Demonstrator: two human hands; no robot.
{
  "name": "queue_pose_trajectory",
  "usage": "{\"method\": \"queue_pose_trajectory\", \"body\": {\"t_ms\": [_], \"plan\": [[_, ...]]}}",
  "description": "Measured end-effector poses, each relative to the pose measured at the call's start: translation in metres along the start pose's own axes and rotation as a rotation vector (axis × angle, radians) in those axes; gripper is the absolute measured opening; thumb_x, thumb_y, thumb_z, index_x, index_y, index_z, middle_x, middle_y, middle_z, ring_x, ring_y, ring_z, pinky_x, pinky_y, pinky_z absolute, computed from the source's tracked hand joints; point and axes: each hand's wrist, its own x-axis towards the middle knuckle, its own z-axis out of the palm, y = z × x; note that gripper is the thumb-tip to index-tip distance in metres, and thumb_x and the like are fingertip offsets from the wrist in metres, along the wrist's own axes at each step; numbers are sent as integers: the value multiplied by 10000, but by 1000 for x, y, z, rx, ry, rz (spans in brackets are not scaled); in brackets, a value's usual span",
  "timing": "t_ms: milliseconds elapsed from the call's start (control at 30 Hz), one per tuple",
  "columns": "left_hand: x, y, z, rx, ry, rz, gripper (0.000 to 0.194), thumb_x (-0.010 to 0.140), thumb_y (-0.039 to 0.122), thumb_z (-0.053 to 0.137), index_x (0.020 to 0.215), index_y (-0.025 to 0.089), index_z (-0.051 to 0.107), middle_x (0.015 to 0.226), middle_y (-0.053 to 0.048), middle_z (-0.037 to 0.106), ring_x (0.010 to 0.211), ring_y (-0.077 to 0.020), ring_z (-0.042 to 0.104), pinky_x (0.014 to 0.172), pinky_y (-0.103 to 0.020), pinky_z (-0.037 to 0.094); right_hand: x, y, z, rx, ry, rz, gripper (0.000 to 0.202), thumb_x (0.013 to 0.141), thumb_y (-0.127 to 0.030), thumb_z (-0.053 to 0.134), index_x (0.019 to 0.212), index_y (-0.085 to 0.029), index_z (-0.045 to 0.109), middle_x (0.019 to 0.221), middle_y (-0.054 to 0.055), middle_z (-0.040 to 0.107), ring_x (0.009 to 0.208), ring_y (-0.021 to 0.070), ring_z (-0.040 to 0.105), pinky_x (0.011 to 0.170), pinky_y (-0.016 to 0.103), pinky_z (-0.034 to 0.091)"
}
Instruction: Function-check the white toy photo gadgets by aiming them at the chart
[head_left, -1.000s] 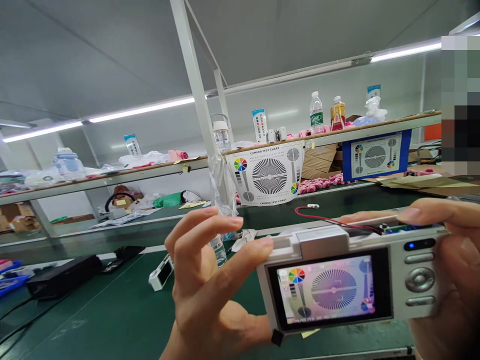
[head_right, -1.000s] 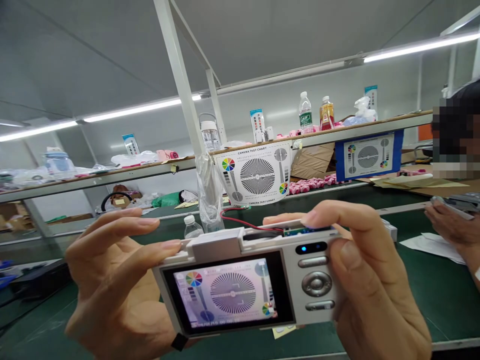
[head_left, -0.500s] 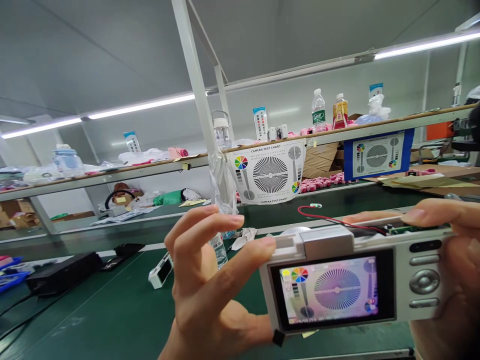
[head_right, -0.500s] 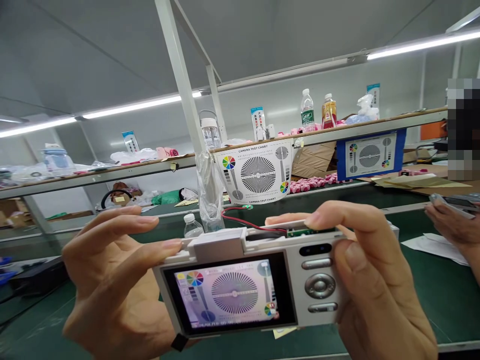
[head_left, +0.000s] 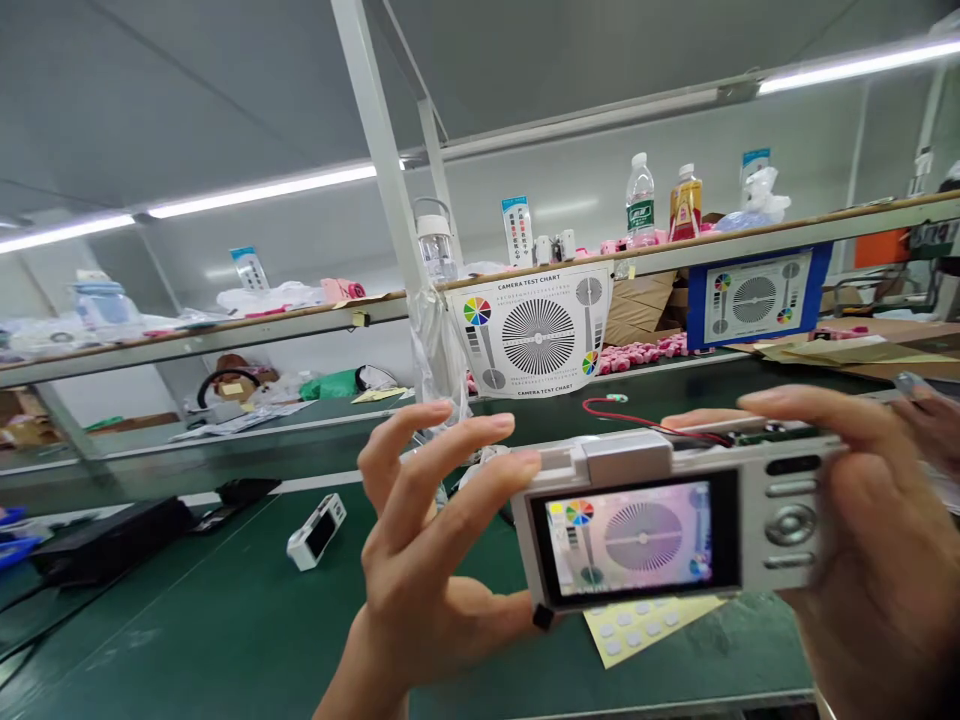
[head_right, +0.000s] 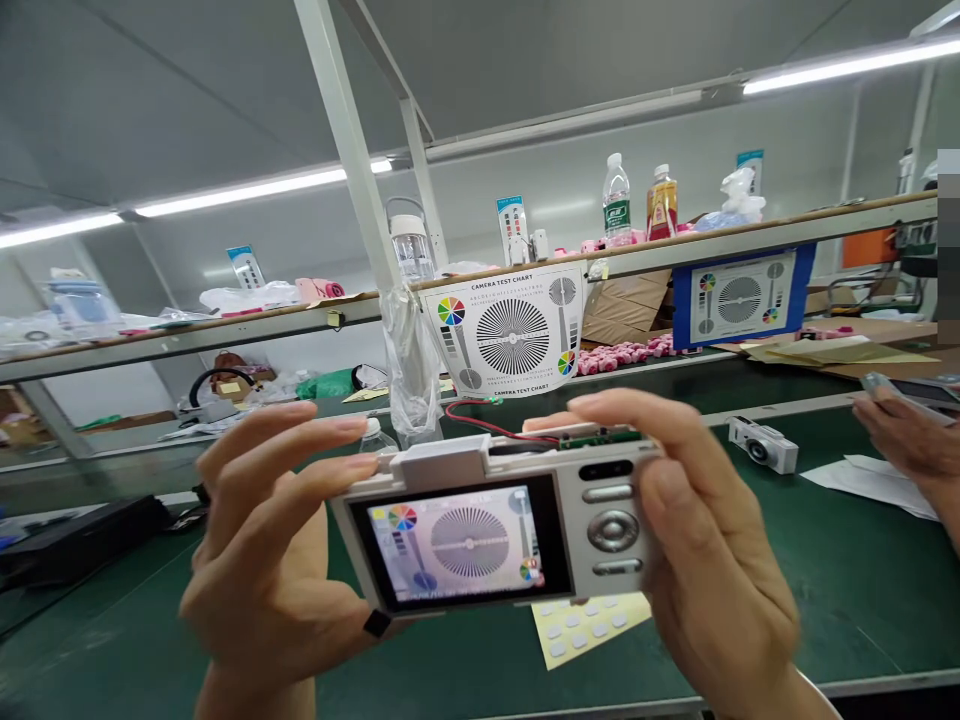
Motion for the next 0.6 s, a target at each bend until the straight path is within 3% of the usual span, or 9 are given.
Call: {"method": "queue_pose_trajectory", "body": {"t_ms": [100,200,367,467,600], "plan": [[-18,-13,11,-59,-84,-54,616,709,474,777,1226,217,560,1122,-85,683,1141,-322,537,1025,-497,402,12,16,-8,192,-131,150,247,960,-441,501,1087,-349,691,1025,-22,758,749,155,741,581,183,620],[-52,-24,26,-136,-174,-168,633,748,454,759,1285,229,512,1140,-103,686,1169,-322,527,985,-490,441,11,53,-24,245,-331,350,299,897,-428,620,1193,-391,631,1048,-21,731,719,165,716,560,230,627],[-125,-21,39,-183,-394,-419,599,786,483,711,1286,231,498,1160,-117,675,1188,-328,492,923,-460,496,-32,108,-36,85,-285,576,442,834,-261,678,1237,-367,530,1071,-8,662,860,163,666,675,221,606],[-163,-5,37,-228,-498,-551,601,770,495,716,1270,239,503,1133,-105,687,1169,-333,499,904,-472,508,-68,123,-36,58,-215,747,466,804,-262,674,1230,-333,498,1071,12,621,867,171,640,662,235,604],[-199,12,32,-306,-549,-672,606,762,513,708,1271,253,507,1116,-98,691,1154,-332,510,894,-490,517,-103,138,-37,97,-143,907,515,770,-281,683,1231,-314,458,1046,20,595,783,162,597,602,251,600]]}}
